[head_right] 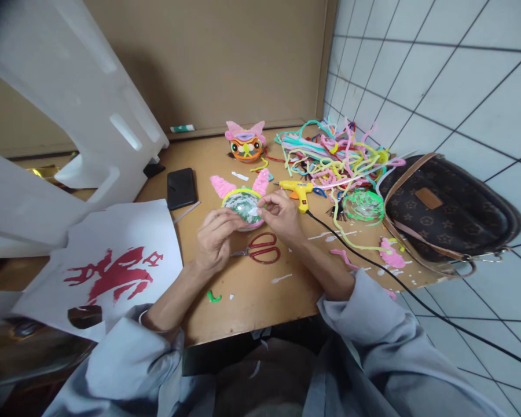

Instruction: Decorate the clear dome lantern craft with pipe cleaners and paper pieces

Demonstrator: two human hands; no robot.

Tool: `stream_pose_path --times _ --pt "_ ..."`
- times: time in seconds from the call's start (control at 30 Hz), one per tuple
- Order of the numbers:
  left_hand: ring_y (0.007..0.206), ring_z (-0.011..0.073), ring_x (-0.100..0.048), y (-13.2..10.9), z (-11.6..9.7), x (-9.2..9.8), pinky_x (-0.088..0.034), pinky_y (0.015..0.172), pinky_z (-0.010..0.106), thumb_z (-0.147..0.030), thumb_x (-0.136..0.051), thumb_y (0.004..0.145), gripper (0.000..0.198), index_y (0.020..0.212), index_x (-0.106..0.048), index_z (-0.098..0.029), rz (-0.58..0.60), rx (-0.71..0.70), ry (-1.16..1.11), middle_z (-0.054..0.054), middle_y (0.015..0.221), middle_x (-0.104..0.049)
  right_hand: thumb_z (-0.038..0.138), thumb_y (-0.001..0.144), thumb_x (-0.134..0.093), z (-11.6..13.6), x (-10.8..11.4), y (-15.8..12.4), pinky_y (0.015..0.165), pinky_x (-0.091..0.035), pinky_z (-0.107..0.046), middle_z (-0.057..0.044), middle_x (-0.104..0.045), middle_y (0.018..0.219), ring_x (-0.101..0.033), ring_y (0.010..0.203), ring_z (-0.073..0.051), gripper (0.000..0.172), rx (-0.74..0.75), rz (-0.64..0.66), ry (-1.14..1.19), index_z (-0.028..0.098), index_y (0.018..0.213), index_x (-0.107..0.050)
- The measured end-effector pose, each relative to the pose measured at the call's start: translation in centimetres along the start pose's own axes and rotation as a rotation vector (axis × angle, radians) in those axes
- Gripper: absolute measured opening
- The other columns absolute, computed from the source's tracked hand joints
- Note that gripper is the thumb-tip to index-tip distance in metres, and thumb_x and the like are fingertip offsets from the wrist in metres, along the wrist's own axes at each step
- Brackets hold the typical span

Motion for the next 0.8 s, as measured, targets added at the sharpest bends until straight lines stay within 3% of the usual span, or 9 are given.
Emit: stream_pose_path --times 0.17,0.5,0.63,0.8 --pt "0.098 0.0225 -0.065 0.0 0.1 -0.1 -0.052 0.092 0.041 -0.034 -0.029 0.105 0.05 0.102 -0.077 -0.022 0.025 0.002 -0.016 0.01 0.09 -0.075 0.036 0.077 -0.072 1.0 -0.3 -0.2 0.072 -0.049 -0.034 -0.004 -0.063 0.088 -0.058 0.087 -0.02 0.01 0.084 0.047 -0.044 0.026 0.076 -0.073" --pt "0.102 0.0218 -0.066 0.0 0.0 -0.4 -0.052 0.094 0.04 -0.03 -0.032 0.105 0.046 0.101 -0.077 -0.021 0.054 0.005 -0.053 0.01 0.091 -0.077 0.029 0.075 -0.073 1.1 -0.4 -0.3 0.073 -0.047 -0.034 -0.003 -0.062 0.088 -0.059 0.085 -0.02 0.006 0.114 0.025 -0.072 0.025 0.077 -0.07" --pt "0.103 0.0218 -0.067 0.0 -0.1 -0.3 -0.052 0.094 0.04 -0.027 -0.035 0.104 0.042 0.101 -0.076 -0.021 0.055 -0.01 -0.063 0.009 0.091 -0.077 0.034 0.07 -0.078 0.0 0.1 0.0 0.08 -0.048 -0.035 -0.004 -0.064 0.096 -0.059 0.098 -0.022 0.017 0.044 -0.007 -0.067 0.024 0.077 -0.067" --pt "0.106 0.022 -0.068 0.0 -0.3 -0.3 -0.054 0.094 0.04 -0.025 -0.034 0.104 0.042 0.102 -0.076 -0.021 0.038 -0.035 -0.076 0.009 0.092 -0.078 0.042 0.058 -0.087 -2.4 0.0 0.3 0.093 -0.049 -0.038 -0.003 -0.064 0.108 -0.061 0.105 -0.022 0.052 -0.141 -0.014 0.123 0.026 0.098 -0.058"
Point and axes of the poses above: each hand's wrist, its own y-axis towards the middle knuckle, its own x-axis out of the back of the hand, z = x × y, the point moved 8 cm from there along y, towards the middle knuckle
